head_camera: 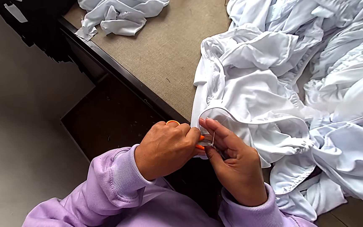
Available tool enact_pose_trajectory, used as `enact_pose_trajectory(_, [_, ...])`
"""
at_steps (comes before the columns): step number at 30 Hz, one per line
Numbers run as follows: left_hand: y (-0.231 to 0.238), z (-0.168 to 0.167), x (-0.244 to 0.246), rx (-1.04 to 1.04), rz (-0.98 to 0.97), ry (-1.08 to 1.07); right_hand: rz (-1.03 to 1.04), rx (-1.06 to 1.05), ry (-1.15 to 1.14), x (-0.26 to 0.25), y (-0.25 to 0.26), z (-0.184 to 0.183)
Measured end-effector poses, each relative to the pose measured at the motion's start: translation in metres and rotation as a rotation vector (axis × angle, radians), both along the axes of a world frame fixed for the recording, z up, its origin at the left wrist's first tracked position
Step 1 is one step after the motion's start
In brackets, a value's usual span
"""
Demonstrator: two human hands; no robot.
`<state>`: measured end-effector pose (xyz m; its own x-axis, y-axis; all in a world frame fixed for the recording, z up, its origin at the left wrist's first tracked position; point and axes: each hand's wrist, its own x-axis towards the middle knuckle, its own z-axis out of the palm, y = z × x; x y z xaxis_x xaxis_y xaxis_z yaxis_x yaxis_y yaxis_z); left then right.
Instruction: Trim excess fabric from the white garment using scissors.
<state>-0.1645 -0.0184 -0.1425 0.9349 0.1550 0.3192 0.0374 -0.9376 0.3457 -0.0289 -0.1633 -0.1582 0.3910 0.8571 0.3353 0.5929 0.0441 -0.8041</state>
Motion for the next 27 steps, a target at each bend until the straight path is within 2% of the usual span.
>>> enact_pose_trajectory(14, [-0.001, -0.008, 0.005, 0.028, -0.031, -0.094, 0.005, -0.025, -0.057, 0.002, 0.000, -0.002])
enact_pose_trajectory(18, [0.017, -0.020, -0.014, -0.172, 0.035, -0.396, -0.023, 0.039, -0.175, -0.003, -0.008, 0.000])
enact_pose_trajectory(20, [0.031, -0.044, -0.032, -0.314, 0.132, -0.508, -0.034, 0.100, -0.265, -0.007, -0.024, 0.002])
enact_pose_trajectory(21, [0.038, -0.063, -0.042, -0.383, 0.187, -0.497, -0.020, 0.092, -0.271, -0.011, -0.037, 0.003])
enact_pose_trajectory(22, [0.041, -0.085, -0.049, -0.459, 0.236, -0.428, 0.023, 0.055, -0.253, -0.013, -0.051, 0.004])
enact_pose_trajectory(24, [0.039, -0.122, -0.055, -0.600, 0.299, -0.072, 0.168, -0.166, -0.212, -0.017, -0.078, 0.004])
enact_pose_trajectory(26, [0.028, -0.152, -0.038, -0.726, 0.253, 0.333, 0.260, -0.601, -0.266, -0.019, -0.100, 0.001])
enact_pose_trajectory(27, [0.020, -0.167, -0.024, -0.740, 0.205, 0.486, 0.293, -0.895, -0.258, -0.018, -0.106, -0.002])
